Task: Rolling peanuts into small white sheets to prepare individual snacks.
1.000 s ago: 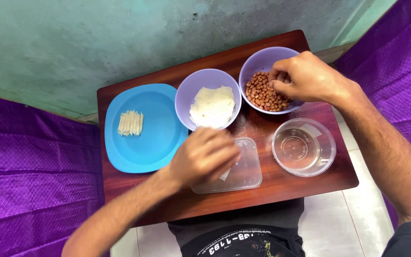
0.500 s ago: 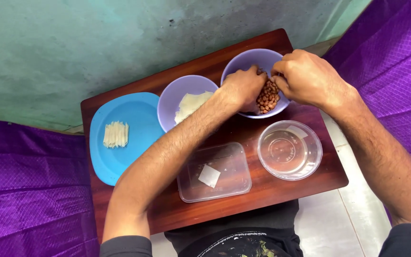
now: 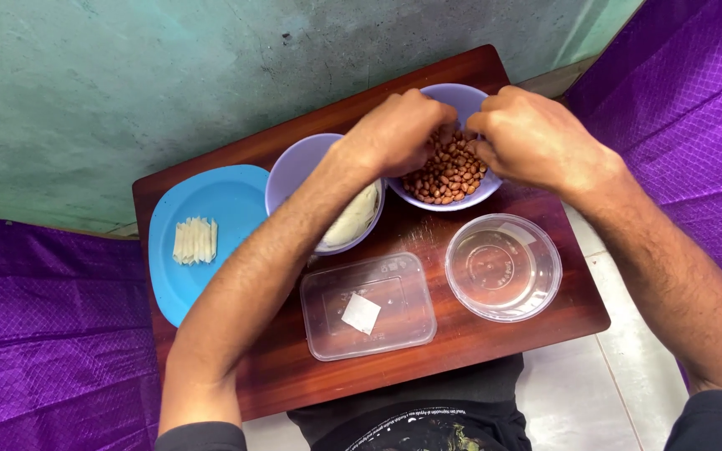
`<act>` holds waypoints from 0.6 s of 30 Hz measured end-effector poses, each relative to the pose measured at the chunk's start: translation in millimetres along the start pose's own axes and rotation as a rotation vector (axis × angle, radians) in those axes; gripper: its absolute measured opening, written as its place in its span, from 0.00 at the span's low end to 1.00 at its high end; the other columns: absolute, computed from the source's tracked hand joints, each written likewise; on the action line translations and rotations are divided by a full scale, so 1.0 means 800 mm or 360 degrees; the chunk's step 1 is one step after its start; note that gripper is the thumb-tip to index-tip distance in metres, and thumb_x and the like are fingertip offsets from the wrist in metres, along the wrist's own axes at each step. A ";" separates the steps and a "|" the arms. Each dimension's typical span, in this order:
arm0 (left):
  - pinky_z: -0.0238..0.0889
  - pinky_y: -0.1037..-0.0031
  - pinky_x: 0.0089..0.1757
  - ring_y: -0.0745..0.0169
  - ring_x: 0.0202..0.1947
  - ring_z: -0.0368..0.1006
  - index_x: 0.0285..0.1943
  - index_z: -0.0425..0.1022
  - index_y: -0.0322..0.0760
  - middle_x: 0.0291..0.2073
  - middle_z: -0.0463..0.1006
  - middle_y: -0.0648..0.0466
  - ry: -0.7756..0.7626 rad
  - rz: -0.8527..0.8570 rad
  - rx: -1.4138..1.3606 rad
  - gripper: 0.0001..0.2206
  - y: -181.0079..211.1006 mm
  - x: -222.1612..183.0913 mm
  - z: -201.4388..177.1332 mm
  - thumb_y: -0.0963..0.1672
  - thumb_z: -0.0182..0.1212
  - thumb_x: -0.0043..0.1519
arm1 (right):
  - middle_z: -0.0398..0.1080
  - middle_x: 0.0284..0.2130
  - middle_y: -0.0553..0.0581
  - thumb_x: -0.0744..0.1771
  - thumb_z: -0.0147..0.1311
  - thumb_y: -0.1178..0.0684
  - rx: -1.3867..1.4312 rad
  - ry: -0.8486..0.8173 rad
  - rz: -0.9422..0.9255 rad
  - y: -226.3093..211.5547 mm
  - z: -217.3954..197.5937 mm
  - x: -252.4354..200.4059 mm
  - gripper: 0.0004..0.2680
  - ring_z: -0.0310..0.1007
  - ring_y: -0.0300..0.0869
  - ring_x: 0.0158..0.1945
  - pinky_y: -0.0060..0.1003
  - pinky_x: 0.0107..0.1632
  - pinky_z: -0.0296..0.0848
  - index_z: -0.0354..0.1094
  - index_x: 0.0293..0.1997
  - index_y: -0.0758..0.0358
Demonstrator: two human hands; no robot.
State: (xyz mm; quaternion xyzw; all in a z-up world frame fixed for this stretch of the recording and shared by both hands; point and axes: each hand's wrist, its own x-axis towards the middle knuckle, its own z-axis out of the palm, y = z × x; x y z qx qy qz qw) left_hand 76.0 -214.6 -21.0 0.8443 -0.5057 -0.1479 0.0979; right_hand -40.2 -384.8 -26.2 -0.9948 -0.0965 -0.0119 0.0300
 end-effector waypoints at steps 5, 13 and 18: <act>0.65 0.55 0.34 0.46 0.35 0.76 0.37 0.76 0.47 0.33 0.81 0.54 0.0010 0.0173 -0.0039 0.10 -0.017 -0.014 -0.022 0.38 0.61 0.51 | 0.73 0.32 0.60 0.65 0.49 0.54 0.0115 -0.0238 -0.0009 -0.015 0.004 0.015 0.07 0.75 0.58 0.37 0.56 0.37 0.74 0.74 0.34 0.62; 0.65 0.51 0.34 0.37 0.35 0.75 0.40 0.75 0.42 0.35 0.81 0.47 -0.0059 0.0095 0.0061 0.11 -0.023 -0.015 -0.023 0.36 0.57 0.52 | 0.74 0.43 0.67 0.66 0.44 0.61 0.0252 -0.0431 0.0041 -0.038 0.005 0.041 0.10 0.76 0.62 0.44 0.59 0.41 0.75 0.73 0.46 0.69; 0.68 0.57 0.33 0.45 0.35 0.76 0.39 0.79 0.46 0.34 0.82 0.52 0.0000 0.0045 0.0030 0.10 -0.026 -0.013 -0.023 0.37 0.60 0.52 | 0.68 0.55 0.65 0.65 0.53 0.54 0.0478 -0.0590 0.0202 -0.045 0.026 0.048 0.14 0.73 0.65 0.51 0.59 0.50 0.74 0.67 0.57 0.64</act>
